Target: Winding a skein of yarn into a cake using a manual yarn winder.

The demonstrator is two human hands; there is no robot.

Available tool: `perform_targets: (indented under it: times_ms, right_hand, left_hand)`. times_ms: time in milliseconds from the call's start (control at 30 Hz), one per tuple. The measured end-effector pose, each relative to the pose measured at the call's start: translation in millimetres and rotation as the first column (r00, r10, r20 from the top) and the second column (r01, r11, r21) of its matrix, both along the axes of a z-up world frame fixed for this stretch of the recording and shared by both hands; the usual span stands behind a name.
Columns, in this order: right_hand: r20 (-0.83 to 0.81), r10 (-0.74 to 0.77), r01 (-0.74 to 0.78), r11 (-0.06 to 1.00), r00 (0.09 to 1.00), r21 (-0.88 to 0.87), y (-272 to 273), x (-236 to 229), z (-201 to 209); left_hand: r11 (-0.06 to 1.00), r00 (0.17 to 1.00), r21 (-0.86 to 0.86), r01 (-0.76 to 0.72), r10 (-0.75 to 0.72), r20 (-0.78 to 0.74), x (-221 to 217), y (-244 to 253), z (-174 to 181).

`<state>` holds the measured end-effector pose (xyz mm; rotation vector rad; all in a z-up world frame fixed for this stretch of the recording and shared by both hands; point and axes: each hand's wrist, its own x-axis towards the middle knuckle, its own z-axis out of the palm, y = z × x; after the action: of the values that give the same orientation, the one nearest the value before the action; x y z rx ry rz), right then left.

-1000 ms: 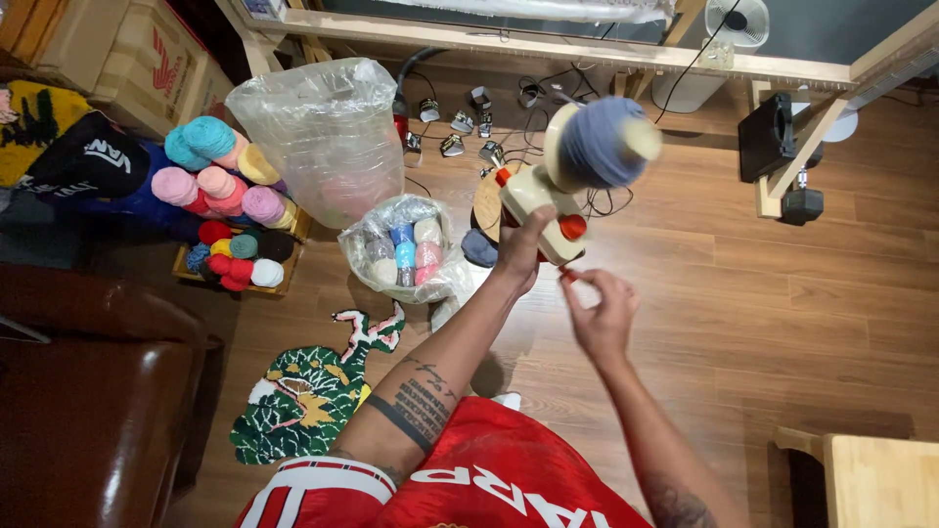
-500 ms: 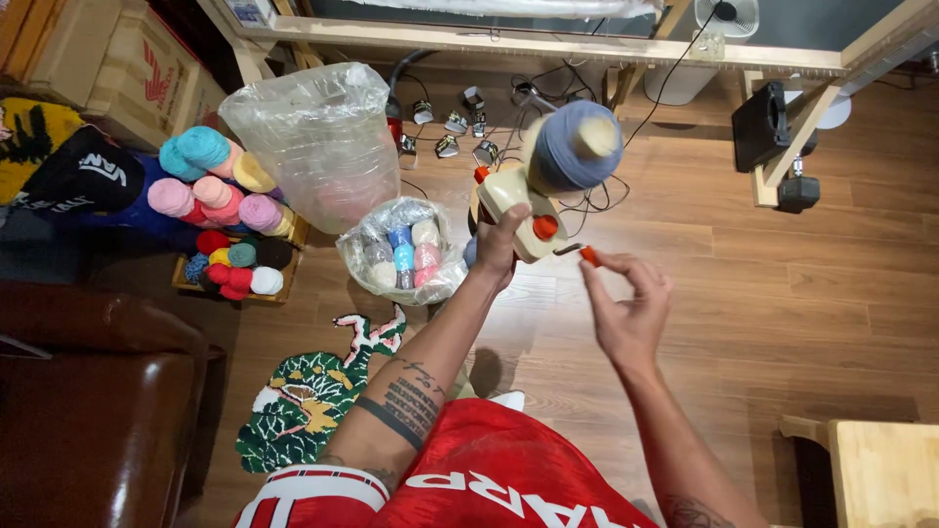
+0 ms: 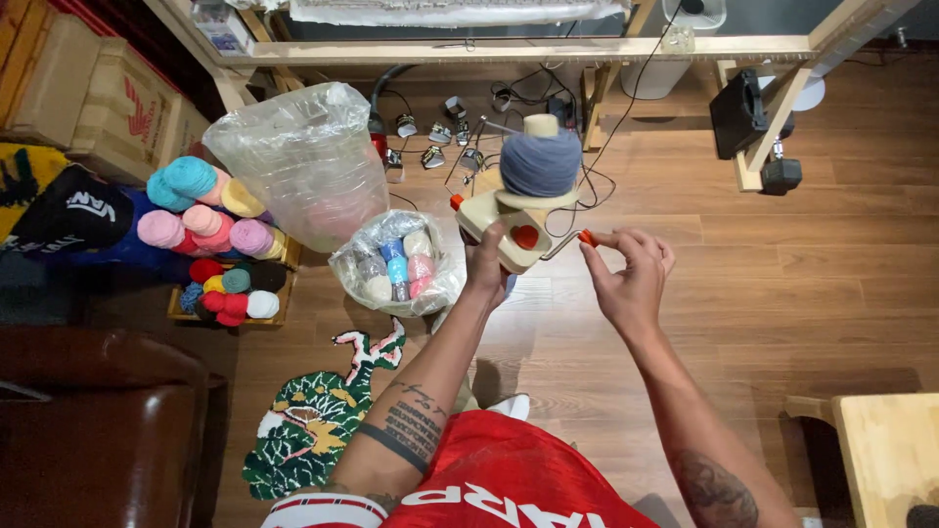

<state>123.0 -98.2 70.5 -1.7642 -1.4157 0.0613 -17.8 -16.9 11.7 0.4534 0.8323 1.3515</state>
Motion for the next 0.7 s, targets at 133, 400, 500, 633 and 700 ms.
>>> perform_targets:
  times_ms: [133,400,500,633,700]
  right_hand:
    - [-0.057,0.051,-0.049,0.998,0.997,0.035,-16.7,-45.0,29.3]
    - [-0.118,0.092,-0.095,0.995,0.989,-0.021,-22.2,-50.4,-43.8]
    - [-0.009,0.016,-0.016,0.999,1.000,-0.044,-9.9,-5.0,-50.9]
    - [-0.069,-0.014,0.011,0.999,0.998,-0.045,-12.5,-10.8,-6.6]
    - [-0.133,-0.054,0.048,0.998,0.990,-0.049,-17.2,-20.5,13.5]
  left_hand:
    - [0.999,0.995,-0.008,0.040,-0.041,-0.091,-6.1,9.8,-19.1]
    - [0.997,0.997,0.042,0.059,-0.061,0.039,-2.5,7.4,-18.6]
    - [0.993,0.993,-0.015,0.116,-0.115,0.030,-5.5,1.8,-57.2]
    - [0.995,0.990,-0.060,0.085,-0.077,0.115,-7.6,-4.6,-29.1]
    - [0.996,0.994,-0.001,0.091,-0.090,0.062,-8.2,0.5,-25.1]
